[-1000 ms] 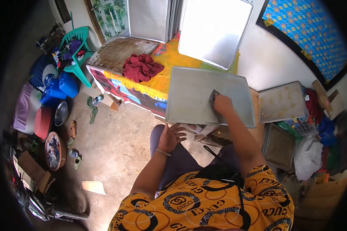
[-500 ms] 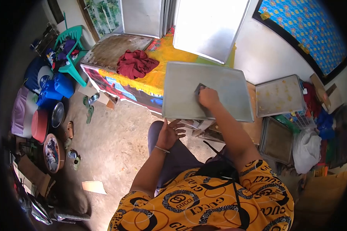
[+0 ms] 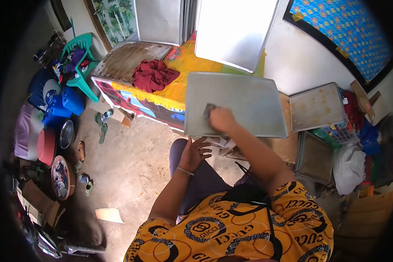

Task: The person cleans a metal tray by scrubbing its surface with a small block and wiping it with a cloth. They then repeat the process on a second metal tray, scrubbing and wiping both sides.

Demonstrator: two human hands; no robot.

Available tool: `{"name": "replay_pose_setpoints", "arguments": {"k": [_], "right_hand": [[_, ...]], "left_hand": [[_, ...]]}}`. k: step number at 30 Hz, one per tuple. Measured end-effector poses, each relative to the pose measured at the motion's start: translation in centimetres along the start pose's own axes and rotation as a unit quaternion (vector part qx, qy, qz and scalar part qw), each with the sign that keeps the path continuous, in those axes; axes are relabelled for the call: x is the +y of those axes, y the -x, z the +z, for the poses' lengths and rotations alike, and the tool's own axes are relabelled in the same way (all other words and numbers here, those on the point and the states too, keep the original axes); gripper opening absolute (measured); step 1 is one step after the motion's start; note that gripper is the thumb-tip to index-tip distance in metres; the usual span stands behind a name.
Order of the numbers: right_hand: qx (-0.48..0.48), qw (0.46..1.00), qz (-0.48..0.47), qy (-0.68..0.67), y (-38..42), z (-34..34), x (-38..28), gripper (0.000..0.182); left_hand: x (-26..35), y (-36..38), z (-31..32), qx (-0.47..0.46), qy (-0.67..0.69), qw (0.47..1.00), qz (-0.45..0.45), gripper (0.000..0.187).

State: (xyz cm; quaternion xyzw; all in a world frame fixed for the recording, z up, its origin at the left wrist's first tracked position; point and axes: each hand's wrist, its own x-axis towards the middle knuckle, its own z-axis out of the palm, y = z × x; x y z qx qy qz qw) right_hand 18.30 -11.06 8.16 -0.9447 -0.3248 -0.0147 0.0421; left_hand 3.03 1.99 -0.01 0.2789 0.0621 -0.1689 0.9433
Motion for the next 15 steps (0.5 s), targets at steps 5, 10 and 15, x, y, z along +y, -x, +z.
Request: {"name": "replay_pose_setpoints", "arguments": {"k": [5, 10, 15], "right_hand": [[0.022, 0.99, 0.14, 0.013, -2.2, -1.0, 9.7, 0.023], [0.013, 0.984, 0.167, 0.055, 3.0, -0.3, 11.8, 0.024], [0.012, 0.998, 0.054, 0.037, 5.7, 0.8, 3.2, 0.03]], "left_hand": [[0.3, 0.7, -0.2, 0.025, -0.009, 1.0, 0.014, 0.074], [0.1, -0.1, 0.0, 0.024, 0.008, 0.999, 0.024, 0.075], [-0.6, -1.3, -0.1, 0.018, 0.026, 0.999, -0.006, 0.076]]}}
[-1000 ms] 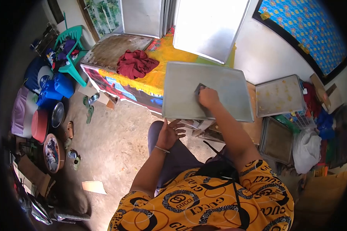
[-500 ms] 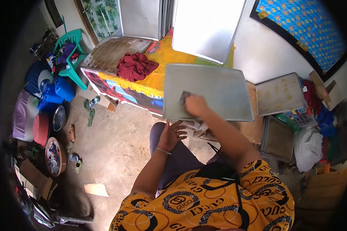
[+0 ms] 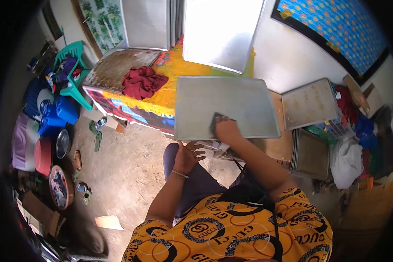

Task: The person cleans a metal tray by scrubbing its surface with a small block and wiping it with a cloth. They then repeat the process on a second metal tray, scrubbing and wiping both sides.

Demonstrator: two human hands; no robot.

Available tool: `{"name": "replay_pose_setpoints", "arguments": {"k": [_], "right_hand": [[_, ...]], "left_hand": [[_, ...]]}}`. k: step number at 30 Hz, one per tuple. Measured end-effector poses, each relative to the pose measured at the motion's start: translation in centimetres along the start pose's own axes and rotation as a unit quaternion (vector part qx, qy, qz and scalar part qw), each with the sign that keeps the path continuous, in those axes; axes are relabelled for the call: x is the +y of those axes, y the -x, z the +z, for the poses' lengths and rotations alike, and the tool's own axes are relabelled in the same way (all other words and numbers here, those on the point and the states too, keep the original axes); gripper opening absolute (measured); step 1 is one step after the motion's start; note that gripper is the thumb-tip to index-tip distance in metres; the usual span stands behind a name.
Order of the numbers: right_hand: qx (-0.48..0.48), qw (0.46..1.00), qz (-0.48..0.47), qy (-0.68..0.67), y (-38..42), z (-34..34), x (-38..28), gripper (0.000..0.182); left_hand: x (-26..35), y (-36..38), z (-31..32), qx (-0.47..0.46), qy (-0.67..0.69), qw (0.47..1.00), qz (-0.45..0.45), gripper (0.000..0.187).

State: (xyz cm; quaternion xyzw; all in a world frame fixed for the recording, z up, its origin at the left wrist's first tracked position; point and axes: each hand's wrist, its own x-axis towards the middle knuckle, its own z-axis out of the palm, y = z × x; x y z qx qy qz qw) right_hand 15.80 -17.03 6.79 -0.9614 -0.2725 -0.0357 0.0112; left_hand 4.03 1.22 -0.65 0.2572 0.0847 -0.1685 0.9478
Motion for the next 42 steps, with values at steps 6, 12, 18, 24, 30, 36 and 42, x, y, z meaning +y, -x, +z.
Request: {"name": "replay_pose_setpoints", "arguments": {"k": [6, 12, 18, 24, 30, 36, 42], "right_hand": [[0.006, 0.984, -0.158, -0.082, -3.3, -0.8, -6.9, 0.028], [-0.036, 0.999, -0.01, -0.027, -10.3, -1.5, -0.3, 0.022], [-0.001, 0.995, 0.104, -0.003, -7.2, -0.4, 10.1, 0.023], [0.054, 0.995, -0.082, -0.001, -3.0, 0.9, 1.6, 0.02], [0.066, 0.986, -0.15, -0.04, -7.5, 1.0, -5.5, 0.026], [-0.067, 0.992, -0.093, -0.057, -11.6, -1.1, -1.5, 0.028], [0.088, 0.976, -0.2, 0.001, -2.8, 0.7, -3.0, 0.037]], "left_hand": [[0.0, 0.3, 0.1, -0.011, -0.017, 1.0, 0.006, 0.075], [0.3, 1.5, 0.1, 0.018, -0.034, 0.999, 0.023, 0.071], [0.7, 1.5, -1.0, 0.017, 0.024, 0.999, 0.041, 0.068], [-0.3, -0.8, -0.8, -0.022, 0.054, 0.998, 0.017, 0.07], [0.0, -0.3, -0.3, -0.008, 0.076, 0.997, 0.018, 0.068], [0.4, 1.2, -0.4, 0.009, 0.0, 0.999, 0.046, 0.064], [0.8, 0.9, -0.6, -0.028, 0.026, 0.997, 0.069, 0.062]]}}
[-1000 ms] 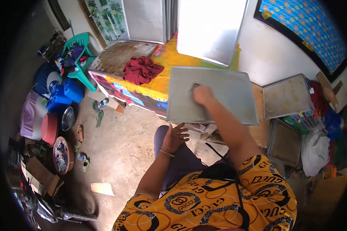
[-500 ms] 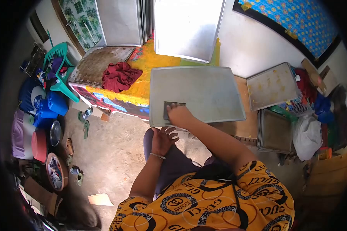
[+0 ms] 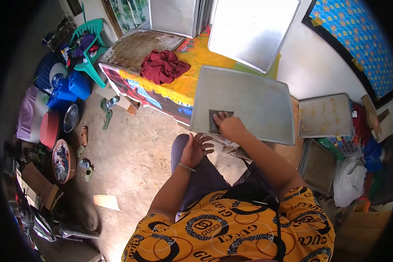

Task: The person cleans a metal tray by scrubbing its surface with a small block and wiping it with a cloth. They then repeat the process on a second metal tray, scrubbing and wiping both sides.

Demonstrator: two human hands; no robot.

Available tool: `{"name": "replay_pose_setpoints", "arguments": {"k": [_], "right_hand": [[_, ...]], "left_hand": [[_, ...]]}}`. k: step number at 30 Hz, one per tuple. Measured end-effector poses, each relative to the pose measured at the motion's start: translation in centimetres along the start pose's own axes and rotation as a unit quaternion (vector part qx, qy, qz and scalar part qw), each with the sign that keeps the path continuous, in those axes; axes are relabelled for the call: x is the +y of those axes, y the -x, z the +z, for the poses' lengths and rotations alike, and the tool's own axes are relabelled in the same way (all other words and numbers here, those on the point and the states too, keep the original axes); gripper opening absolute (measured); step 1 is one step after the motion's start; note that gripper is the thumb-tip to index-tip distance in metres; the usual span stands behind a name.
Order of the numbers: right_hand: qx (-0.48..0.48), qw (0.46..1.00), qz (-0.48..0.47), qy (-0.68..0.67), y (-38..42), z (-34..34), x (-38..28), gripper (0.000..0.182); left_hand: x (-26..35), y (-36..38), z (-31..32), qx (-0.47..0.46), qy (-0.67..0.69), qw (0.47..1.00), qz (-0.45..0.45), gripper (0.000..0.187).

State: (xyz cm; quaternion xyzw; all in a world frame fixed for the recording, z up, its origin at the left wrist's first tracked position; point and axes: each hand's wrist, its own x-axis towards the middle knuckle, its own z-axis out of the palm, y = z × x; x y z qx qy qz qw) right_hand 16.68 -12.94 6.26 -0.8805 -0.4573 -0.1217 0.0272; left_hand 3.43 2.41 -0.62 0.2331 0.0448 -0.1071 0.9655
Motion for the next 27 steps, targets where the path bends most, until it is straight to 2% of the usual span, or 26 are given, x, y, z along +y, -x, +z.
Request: {"name": "replay_pose_setpoints", "arguments": {"k": [1, 4, 9, 13, 16, 23, 27], "right_hand": [[0.036, 0.999, -0.024, 0.008, 0.5, 0.2, -0.2, 0.038], [-0.065, 0.995, 0.035, -0.065, -1.6, -0.5, 0.7, 0.035], [-0.121, 0.986, 0.11, -0.039, -8.7, 0.1, 5.5, 0.032], [-0.196, 0.971, 0.131, -0.026, -11.6, 0.2, 6.5, 0.031], [-0.085, 0.994, 0.071, 0.001, -9.4, 1.5, 4.8, 0.028], [-0.138, 0.984, 0.107, -0.044, -12.9, -0.1, 6.0, 0.023], [-0.128, 0.984, 0.123, -0.033, -16.3, 2.7, 7.6, 0.023]], "left_hand": [[0.0, -0.2, 0.1, -0.007, 0.0, 1.0, -0.002, 0.062], [-0.2, -0.5, 0.3, -0.025, 0.006, 1.0, -0.013, 0.063], [-0.2, -0.5, -0.1, -0.026, 0.008, 1.0, -0.015, 0.064], [0.2, -0.2, 0.0, -0.018, -0.005, 1.0, -0.023, 0.064], [0.4, -0.3, -0.2, -0.015, -0.022, 0.999, -0.026, 0.063], [0.4, -1.0, 0.2, -0.037, -0.023, 0.998, -0.051, 0.06], [0.3, -0.9, -0.4, -0.035, -0.027, 0.998, -0.045, 0.06]]}}
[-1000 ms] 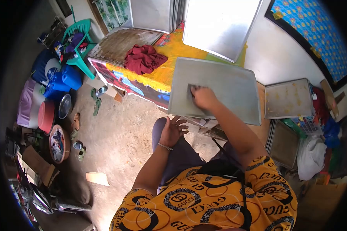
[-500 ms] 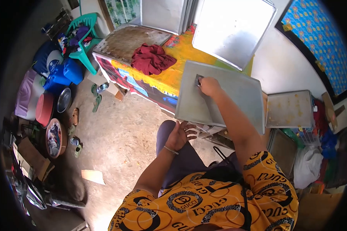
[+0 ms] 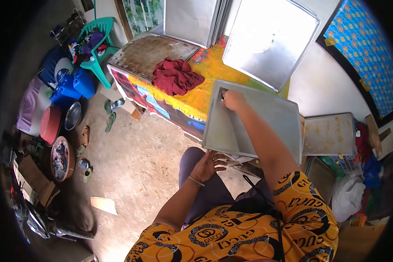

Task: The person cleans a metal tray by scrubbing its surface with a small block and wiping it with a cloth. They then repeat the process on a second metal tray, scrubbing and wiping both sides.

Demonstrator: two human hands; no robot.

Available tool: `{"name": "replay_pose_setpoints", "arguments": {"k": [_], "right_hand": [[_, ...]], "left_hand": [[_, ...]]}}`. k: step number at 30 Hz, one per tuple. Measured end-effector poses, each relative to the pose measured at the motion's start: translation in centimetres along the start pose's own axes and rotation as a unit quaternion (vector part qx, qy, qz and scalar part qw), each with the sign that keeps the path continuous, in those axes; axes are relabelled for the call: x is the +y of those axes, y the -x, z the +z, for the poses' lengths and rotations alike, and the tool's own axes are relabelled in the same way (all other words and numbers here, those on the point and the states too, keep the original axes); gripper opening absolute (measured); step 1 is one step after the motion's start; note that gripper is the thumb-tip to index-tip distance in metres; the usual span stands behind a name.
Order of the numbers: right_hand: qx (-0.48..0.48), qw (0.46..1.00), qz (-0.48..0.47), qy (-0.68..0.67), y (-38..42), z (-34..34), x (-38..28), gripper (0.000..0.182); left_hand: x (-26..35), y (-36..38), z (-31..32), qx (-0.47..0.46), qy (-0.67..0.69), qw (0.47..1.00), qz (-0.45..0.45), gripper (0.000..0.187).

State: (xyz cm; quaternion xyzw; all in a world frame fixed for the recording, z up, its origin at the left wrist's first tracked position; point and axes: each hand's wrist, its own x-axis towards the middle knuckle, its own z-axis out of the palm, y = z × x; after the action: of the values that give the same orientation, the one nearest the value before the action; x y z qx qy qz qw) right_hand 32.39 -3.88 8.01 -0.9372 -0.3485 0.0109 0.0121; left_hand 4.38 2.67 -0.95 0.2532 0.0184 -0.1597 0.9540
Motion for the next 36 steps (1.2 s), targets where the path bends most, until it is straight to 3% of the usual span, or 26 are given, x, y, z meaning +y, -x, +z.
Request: {"name": "replay_pose_setpoints", "arguments": {"k": [7, 12, 14, 17, 20, 24, 26, 28, 31, 36], "right_hand": [[-0.036, 0.999, -0.014, 0.014, -3.5, -0.7, 1.6, 0.028], [-0.075, 0.991, -0.098, 0.041, -0.6, -1.6, 0.8, 0.04], [-0.113, 0.985, -0.112, 0.068, 1.5, -0.9, 0.2, 0.048], [-0.003, 0.985, -0.168, 0.047, 6.6, 0.9, -1.3, 0.042], [0.011, 0.981, -0.19, 0.038, 12.5, 1.0, -4.5, 0.044], [-0.04, 0.975, -0.22, 0.013, 18.5, -0.3, -7.2, 0.041], [-0.009, 0.97, -0.243, 0.007, 20.6, -0.2, -6.8, 0.04], [-0.032, 0.98, -0.194, -0.007, 22.2, 0.1, -5.2, 0.041], [-0.069, 0.992, -0.107, -0.021, 26.2, -0.6, -1.1, 0.043], [-0.066, 0.997, 0.049, -0.006, 35.1, -1.3, 8.4, 0.044]], "left_hand": [[-0.1, -0.1, -0.4, -0.007, -0.001, 1.0, 0.004, 0.059], [0.0, -0.7, -0.1, -0.005, -0.018, 1.0, -0.014, 0.059], [0.1, -0.8, 0.2, -0.008, -0.017, 1.0, -0.015, 0.059], [0.0, -0.7, 0.2, 0.0, -0.019, 1.0, -0.016, 0.06], [-0.2, -0.6, 0.2, 0.011, -0.023, 1.0, -0.006, 0.064], [-0.6, -0.1, 0.6, -0.033, 0.056, 0.998, 0.02, 0.075], [-0.6, 0.4, 2.5, 0.021, 0.042, 0.999, 0.026, 0.077], [-0.8, 0.3, 2.8, 0.077, 0.045, 0.996, 0.026, 0.076], [-1.1, 0.6, 0.9, 0.009, 0.017, 0.999, 0.035, 0.074], [-1.2, 1.1, 1.4, 0.073, -0.028, 0.996, 0.045, 0.07]]}}
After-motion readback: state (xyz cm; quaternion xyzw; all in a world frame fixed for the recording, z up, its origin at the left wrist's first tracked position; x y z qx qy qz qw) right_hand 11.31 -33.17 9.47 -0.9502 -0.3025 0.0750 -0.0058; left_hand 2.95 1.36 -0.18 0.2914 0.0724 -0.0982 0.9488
